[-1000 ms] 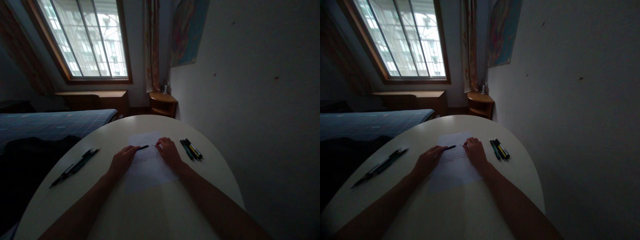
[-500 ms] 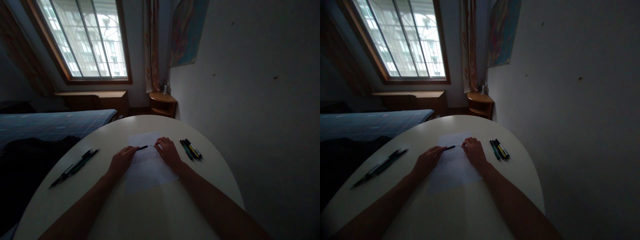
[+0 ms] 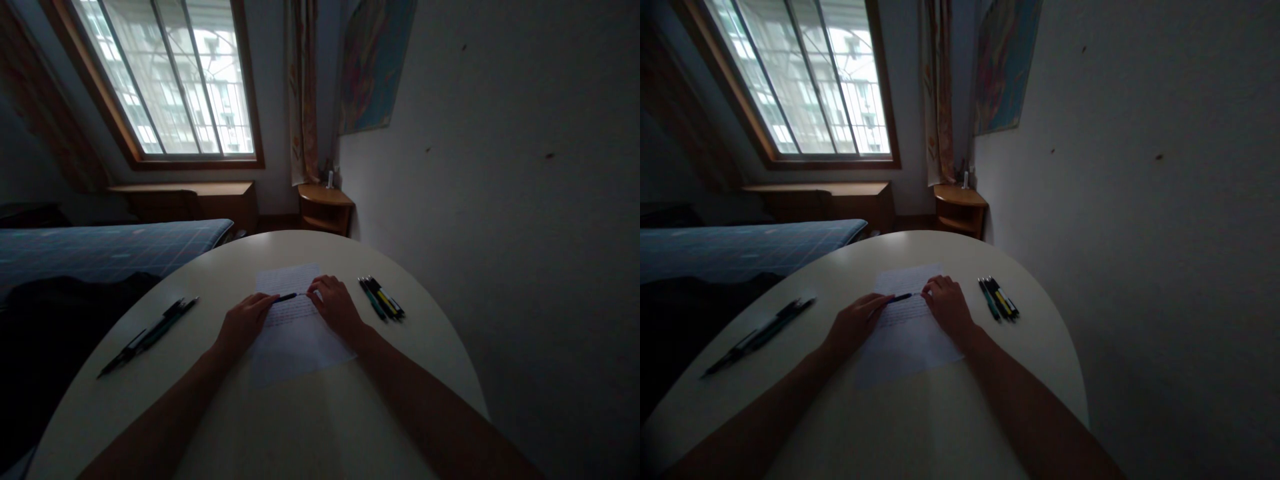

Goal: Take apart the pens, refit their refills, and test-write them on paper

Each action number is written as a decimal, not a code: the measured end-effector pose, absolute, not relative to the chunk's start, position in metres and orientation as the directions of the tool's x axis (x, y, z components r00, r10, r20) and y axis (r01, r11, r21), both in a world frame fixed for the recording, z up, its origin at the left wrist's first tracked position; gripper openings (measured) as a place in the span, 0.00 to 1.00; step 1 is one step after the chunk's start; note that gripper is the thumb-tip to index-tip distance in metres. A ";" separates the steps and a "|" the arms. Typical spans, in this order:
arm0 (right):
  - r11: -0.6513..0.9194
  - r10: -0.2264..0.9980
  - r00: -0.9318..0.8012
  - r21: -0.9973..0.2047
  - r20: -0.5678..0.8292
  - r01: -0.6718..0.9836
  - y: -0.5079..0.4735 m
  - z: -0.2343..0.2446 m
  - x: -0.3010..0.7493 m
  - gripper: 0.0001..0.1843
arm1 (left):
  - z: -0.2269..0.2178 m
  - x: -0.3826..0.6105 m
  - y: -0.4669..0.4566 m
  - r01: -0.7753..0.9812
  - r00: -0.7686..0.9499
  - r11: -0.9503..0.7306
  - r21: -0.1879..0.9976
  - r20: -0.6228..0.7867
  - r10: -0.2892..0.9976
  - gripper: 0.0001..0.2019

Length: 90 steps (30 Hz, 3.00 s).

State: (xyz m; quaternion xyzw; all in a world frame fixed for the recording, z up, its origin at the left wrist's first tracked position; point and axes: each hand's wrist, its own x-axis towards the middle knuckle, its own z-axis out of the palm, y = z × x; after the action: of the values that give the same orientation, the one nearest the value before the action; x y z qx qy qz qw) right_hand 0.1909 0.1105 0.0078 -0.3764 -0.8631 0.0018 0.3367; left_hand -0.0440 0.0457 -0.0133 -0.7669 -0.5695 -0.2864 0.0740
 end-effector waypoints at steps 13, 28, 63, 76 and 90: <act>0.731 0.627 -0.505 -0.222 0.594 0.645 0.111 0.007 0.190 0.03 | -0.012 -0.045 0.046 0.913 0.235 -0.366 0.177 0.505 0.830 0.16; 0.788 0.584 -0.543 -0.258 0.604 0.559 0.105 0.011 0.189 0.04 | -0.012 -0.043 0.046 0.894 0.235 -0.401 0.199 0.552 0.800 0.16; 0.800 0.585 -0.564 -0.299 0.584 0.520 0.106 0.007 0.191 0.05 | -0.013 -0.043 0.046 0.890 0.285 -0.429 0.157 0.544 0.789 0.16; 0.615 0.766 -0.455 -0.313 0.453 0.723 0.120 -0.001 0.198 0.12 | -0.014 -0.043 0.046 0.897 0.272 -0.416 0.152 0.552 0.788 0.15; 0.636 0.756 -0.437 -0.388 0.488 0.667 0.116 0.003 0.192 0.06 | -0.014 -0.044 0.045 0.899 0.267 -0.411 0.153 0.552 0.790 0.15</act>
State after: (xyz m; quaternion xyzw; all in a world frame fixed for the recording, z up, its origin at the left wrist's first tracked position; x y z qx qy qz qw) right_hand 0.1916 0.1162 0.0028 -0.4211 -0.8449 0.0685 0.3228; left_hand -0.0441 0.0450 -0.0143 -0.7903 -0.5342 -0.2845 0.0957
